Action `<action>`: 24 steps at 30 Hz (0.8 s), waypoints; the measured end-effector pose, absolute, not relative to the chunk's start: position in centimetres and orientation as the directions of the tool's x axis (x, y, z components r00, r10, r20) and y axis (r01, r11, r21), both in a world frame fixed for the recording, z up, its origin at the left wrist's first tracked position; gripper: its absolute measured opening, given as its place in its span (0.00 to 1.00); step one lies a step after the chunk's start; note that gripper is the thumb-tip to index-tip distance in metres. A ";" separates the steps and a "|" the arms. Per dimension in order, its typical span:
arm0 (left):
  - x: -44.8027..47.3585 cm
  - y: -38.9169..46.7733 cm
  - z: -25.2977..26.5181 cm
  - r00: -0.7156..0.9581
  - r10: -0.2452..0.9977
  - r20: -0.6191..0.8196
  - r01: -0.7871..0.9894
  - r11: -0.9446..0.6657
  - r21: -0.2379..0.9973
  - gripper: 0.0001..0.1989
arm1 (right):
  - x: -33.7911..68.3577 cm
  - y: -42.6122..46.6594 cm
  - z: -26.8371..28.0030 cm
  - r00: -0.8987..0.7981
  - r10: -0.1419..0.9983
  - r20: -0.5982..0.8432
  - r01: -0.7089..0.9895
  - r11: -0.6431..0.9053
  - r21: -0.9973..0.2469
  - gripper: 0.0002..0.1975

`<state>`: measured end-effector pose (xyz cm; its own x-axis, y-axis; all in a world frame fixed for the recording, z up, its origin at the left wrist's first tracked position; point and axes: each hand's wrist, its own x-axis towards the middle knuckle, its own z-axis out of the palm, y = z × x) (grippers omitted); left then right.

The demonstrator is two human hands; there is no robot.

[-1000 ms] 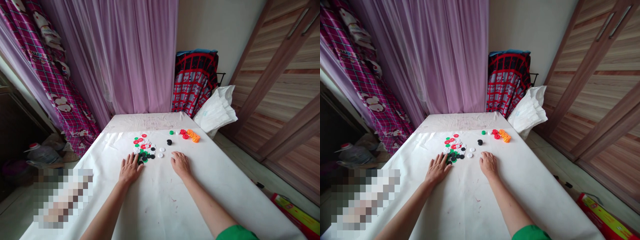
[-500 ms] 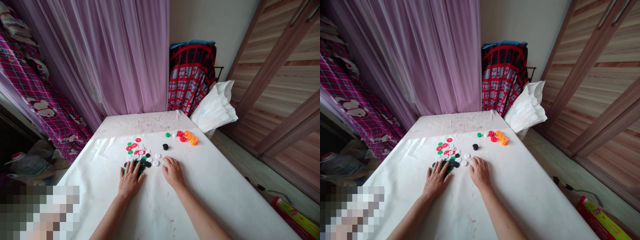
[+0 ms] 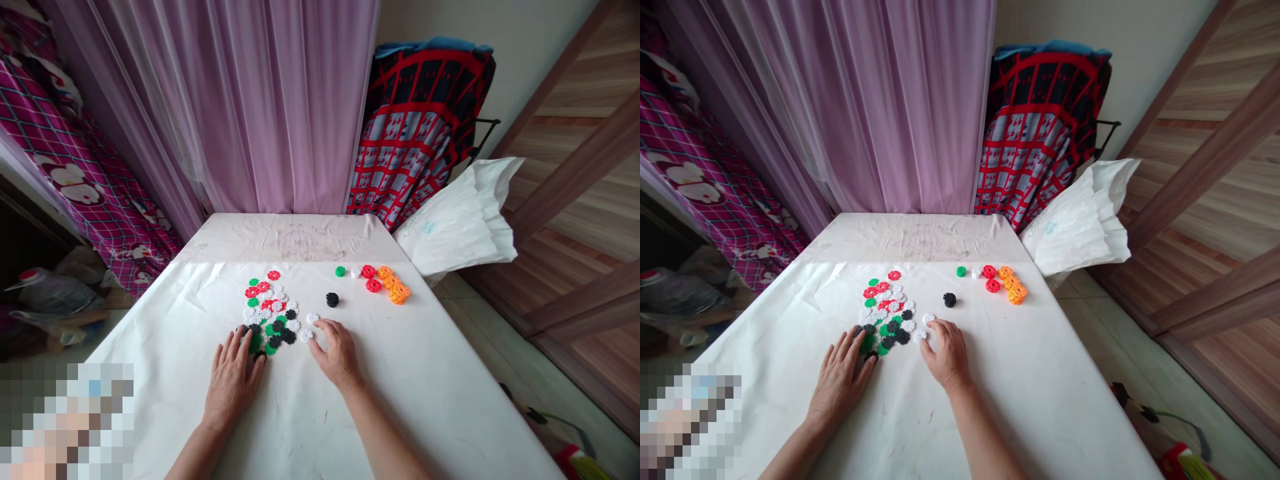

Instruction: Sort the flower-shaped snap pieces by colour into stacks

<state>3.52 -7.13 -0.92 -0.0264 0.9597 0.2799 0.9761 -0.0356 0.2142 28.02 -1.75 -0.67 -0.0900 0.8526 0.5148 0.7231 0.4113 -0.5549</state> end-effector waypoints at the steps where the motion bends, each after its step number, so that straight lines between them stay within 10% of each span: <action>1: 3.5 -7.3 -1.0 -0.033 0.959 0.283 0.975 -0.031 0.219 0.28 | 27.9 -2.0 -0.5 -0.116 0.854 0.507 0.732 0.419 -0.538 0.15; 24: 3.5 -7.7 -0.8 0.005 0.963 0.271 0.956 -0.084 0.282 0.26 | 27.1 -1.8 -1.0 -0.034 0.878 0.477 0.769 0.328 -0.549 0.16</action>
<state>3.46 -7.75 -0.82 0.0045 0.9626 0.2708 0.9559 -0.0837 0.2817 27.14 -1.76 -1.04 -0.0339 0.8783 0.4769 0.7692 0.3276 -0.5487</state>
